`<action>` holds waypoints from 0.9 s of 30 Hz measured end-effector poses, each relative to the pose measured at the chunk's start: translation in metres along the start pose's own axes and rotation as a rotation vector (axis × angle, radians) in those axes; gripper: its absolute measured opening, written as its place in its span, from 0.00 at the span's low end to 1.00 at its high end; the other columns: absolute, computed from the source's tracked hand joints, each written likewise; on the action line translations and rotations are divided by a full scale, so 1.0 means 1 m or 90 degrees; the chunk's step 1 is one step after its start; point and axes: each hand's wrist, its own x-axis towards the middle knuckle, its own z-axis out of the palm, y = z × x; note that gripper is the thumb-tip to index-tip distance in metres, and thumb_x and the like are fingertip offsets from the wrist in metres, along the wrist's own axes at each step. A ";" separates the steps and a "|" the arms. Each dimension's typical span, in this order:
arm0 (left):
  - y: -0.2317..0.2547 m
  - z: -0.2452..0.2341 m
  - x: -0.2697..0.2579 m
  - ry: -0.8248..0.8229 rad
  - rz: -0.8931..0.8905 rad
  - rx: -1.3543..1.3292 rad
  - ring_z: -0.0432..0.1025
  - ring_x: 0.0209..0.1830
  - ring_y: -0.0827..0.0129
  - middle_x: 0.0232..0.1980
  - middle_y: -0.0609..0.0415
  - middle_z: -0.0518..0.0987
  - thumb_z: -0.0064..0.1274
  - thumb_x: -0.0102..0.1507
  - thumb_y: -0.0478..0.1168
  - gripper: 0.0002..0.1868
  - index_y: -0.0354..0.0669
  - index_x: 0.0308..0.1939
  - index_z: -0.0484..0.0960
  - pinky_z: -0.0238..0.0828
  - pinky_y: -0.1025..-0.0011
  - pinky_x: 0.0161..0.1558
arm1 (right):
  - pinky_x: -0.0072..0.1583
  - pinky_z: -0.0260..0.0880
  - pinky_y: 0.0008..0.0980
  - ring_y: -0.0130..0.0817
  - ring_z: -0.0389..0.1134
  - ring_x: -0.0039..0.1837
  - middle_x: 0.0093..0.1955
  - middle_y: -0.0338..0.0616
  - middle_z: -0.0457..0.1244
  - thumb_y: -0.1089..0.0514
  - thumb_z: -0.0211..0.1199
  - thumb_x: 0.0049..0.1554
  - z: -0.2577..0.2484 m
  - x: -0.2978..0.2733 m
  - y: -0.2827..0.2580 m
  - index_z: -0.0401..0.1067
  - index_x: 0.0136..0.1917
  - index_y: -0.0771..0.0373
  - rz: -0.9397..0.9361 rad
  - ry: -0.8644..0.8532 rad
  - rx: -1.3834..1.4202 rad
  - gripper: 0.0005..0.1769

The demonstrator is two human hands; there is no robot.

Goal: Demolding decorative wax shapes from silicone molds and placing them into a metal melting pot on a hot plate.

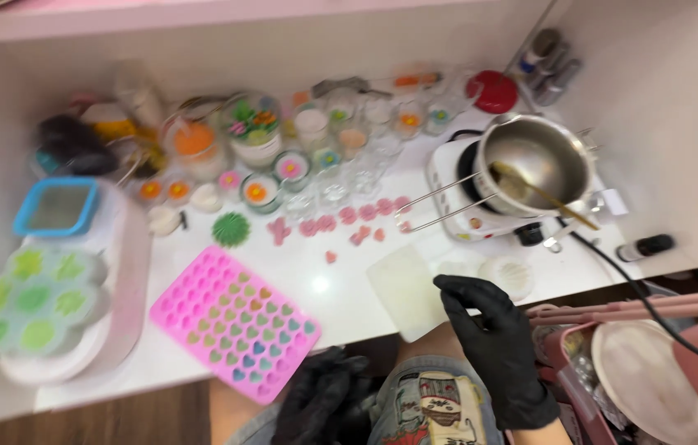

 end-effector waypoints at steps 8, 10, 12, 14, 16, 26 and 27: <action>0.085 0.096 0.027 -0.047 0.346 0.429 0.76 0.62 0.58 0.59 0.43 0.82 0.58 0.60 0.31 0.23 0.40 0.60 0.76 0.72 0.61 0.64 | 0.41 0.67 0.31 0.29 0.66 0.41 0.46 0.41 0.70 0.64 0.69 0.58 -0.077 0.030 0.001 0.74 0.68 0.61 0.256 0.216 0.081 0.24; 0.100 0.146 0.026 0.012 0.377 0.526 0.76 0.62 0.61 0.59 0.47 0.83 0.60 0.59 0.33 0.23 0.41 0.59 0.77 0.72 0.63 0.64 | 0.39 0.67 0.31 0.28 0.65 0.39 0.44 0.41 0.69 0.64 0.70 0.59 -0.088 0.045 0.014 0.69 0.71 0.60 0.264 0.285 0.131 0.28; 0.108 0.192 0.028 -0.024 0.693 0.826 0.71 0.67 0.59 0.62 0.50 0.77 0.65 0.58 0.37 0.28 0.42 0.62 0.75 0.66 0.64 0.66 | 0.41 0.68 0.25 0.25 0.66 0.39 0.40 0.38 0.65 0.65 0.70 0.56 -0.094 0.061 0.027 0.59 0.77 0.60 0.126 0.293 0.150 0.39; 0.113 0.234 0.034 -0.067 0.736 0.878 0.69 0.67 0.56 0.65 0.47 0.75 0.66 0.57 0.40 0.30 0.43 0.63 0.76 0.66 0.63 0.65 | 0.41 0.68 0.25 0.24 0.66 0.39 0.41 0.37 0.65 0.65 0.69 0.55 -0.093 0.070 0.023 0.58 0.78 0.60 0.135 0.270 0.171 0.41; 0.112 0.265 0.046 -0.108 0.780 0.928 0.68 0.67 0.53 0.67 0.44 0.73 0.67 0.56 0.42 0.31 0.43 0.63 0.76 0.65 0.62 0.64 | 0.41 0.67 0.24 0.23 0.66 0.40 0.41 0.36 0.66 0.65 0.69 0.54 -0.091 0.078 0.018 0.57 0.79 0.60 0.143 0.245 0.193 0.42; 0.079 0.267 0.090 -0.096 0.934 1.116 0.75 0.33 0.57 0.34 0.52 0.80 0.61 0.63 0.43 0.10 0.46 0.45 0.81 0.70 0.60 0.33 | 0.48 0.70 0.23 0.24 0.68 0.45 0.50 0.41 0.71 0.62 0.63 0.62 -0.094 0.064 0.004 0.72 0.70 0.62 0.147 0.233 0.183 0.23; 0.081 0.265 0.083 -0.063 0.984 1.063 0.74 0.28 0.58 0.33 0.53 0.80 0.61 0.63 0.43 0.09 0.47 0.45 0.82 0.69 0.61 0.30 | 0.48 0.70 0.23 0.23 0.69 0.45 0.50 0.40 0.71 0.63 0.63 0.61 -0.092 0.061 -0.002 0.74 0.68 0.63 0.136 0.234 0.169 0.22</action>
